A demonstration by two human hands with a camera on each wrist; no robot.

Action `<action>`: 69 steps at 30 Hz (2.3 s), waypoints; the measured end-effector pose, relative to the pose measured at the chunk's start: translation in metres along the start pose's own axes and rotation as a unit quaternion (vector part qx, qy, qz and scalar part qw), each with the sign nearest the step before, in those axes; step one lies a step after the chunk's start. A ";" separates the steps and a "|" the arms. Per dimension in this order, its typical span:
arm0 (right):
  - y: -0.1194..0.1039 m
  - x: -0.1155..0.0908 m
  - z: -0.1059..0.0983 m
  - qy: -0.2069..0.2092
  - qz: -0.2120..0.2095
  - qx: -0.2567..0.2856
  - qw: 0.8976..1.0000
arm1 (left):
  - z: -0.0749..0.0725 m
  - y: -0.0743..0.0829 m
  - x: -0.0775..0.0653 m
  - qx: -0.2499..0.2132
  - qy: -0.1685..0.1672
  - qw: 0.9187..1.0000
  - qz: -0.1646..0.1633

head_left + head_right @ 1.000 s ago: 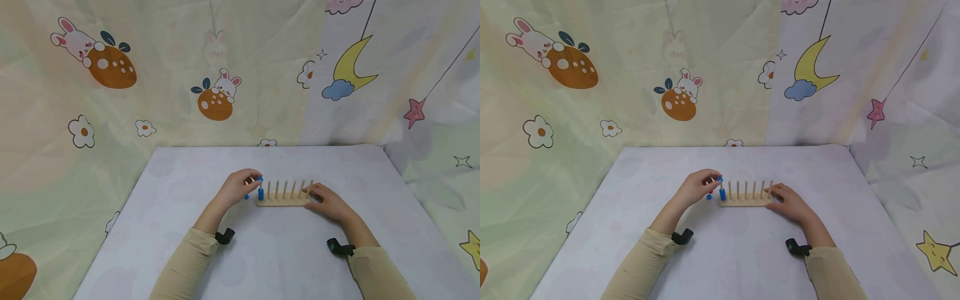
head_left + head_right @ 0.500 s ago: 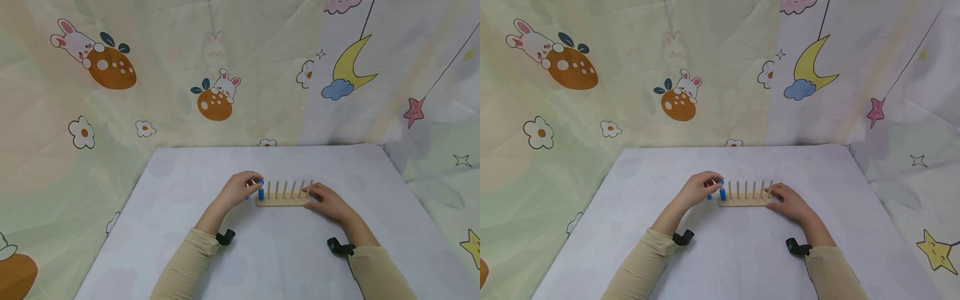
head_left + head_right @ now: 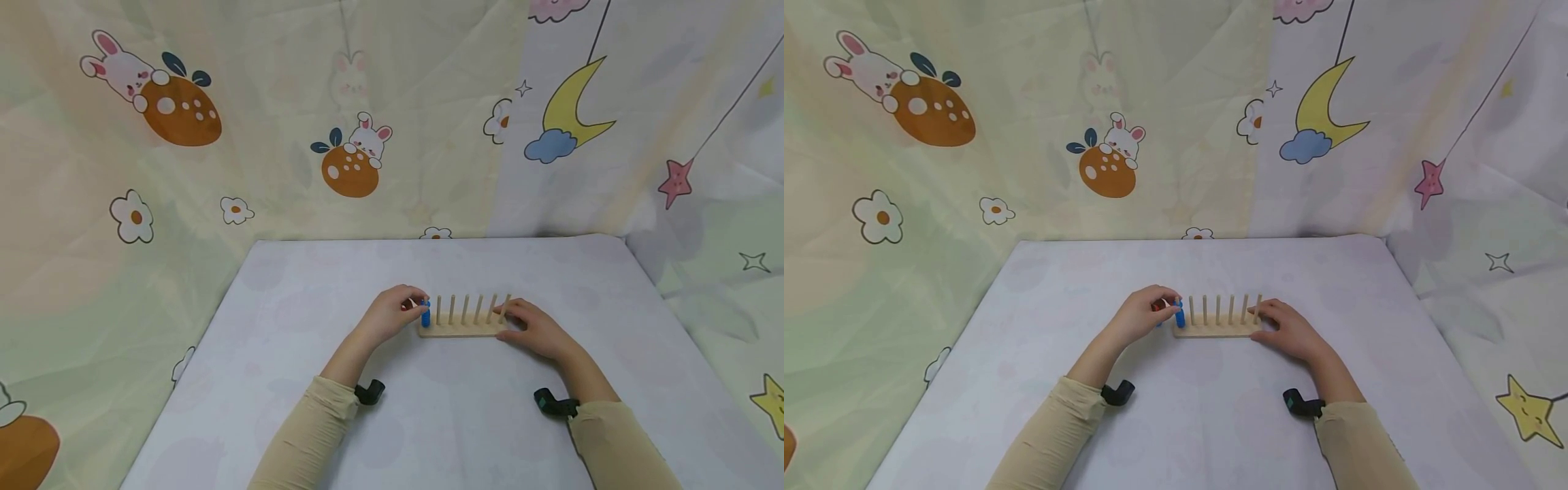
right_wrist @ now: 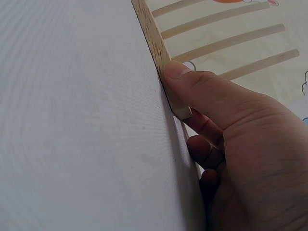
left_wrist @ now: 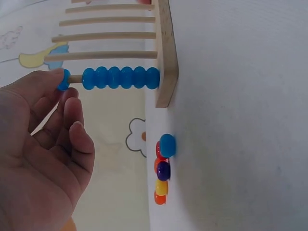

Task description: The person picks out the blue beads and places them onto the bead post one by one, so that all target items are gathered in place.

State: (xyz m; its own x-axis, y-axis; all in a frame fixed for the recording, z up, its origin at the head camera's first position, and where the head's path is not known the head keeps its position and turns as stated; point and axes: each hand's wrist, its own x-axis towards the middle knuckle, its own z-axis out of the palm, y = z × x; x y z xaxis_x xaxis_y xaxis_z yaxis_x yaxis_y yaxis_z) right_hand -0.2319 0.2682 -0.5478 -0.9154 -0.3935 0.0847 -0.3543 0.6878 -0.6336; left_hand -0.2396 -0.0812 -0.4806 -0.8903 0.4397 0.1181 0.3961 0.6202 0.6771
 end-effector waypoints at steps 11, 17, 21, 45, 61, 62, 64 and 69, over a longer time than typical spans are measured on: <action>0.000 0.000 0.000 0.000 0.008 0.001 1.000 | 0.008 -0.008 0.000 -0.004 0.002 1.000 -0.004; 0.000 0.000 0.000 0.001 0.005 0.001 1.000 | 0.009 -0.009 -0.001 0.003 0.000 1.000 -0.010; -0.001 0.000 0.001 0.002 0.006 0.001 1.000 | 0.009 -0.010 -0.001 0.003 0.001 1.000 -0.006; -0.003 -0.001 0.000 0.004 -0.010 0.002 1.000 | 0.009 -0.050 -0.020 0.049 -0.009 0.996 -0.081; 0.000 0.001 0.001 0.001 -0.004 0.002 1.000 | 0.015 -0.063 -0.023 0.073 0.010 0.994 -0.078; -0.001 0.001 0.001 0.001 -0.004 0.001 1.000 | 0.016 -0.063 -0.023 0.073 0.010 0.994 -0.077; -0.001 0.001 0.001 0.000 -0.003 -0.002 1.000 | 0.017 -0.063 -0.023 0.074 0.011 0.994 -0.076; -0.002 0.001 0.000 -0.001 0.000 -0.003 1.000 | 0.019 -0.064 -0.022 0.077 0.011 0.994 -0.079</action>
State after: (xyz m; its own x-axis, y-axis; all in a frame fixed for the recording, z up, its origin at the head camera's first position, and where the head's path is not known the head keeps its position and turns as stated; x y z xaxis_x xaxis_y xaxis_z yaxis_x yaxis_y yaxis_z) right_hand -0.2320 0.2670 -0.5466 -0.9151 -0.3946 0.0828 -0.3551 0.6913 -0.6293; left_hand -0.2407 -0.1180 -0.5401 -0.9482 0.3157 0.0363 0.2794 0.7737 0.5687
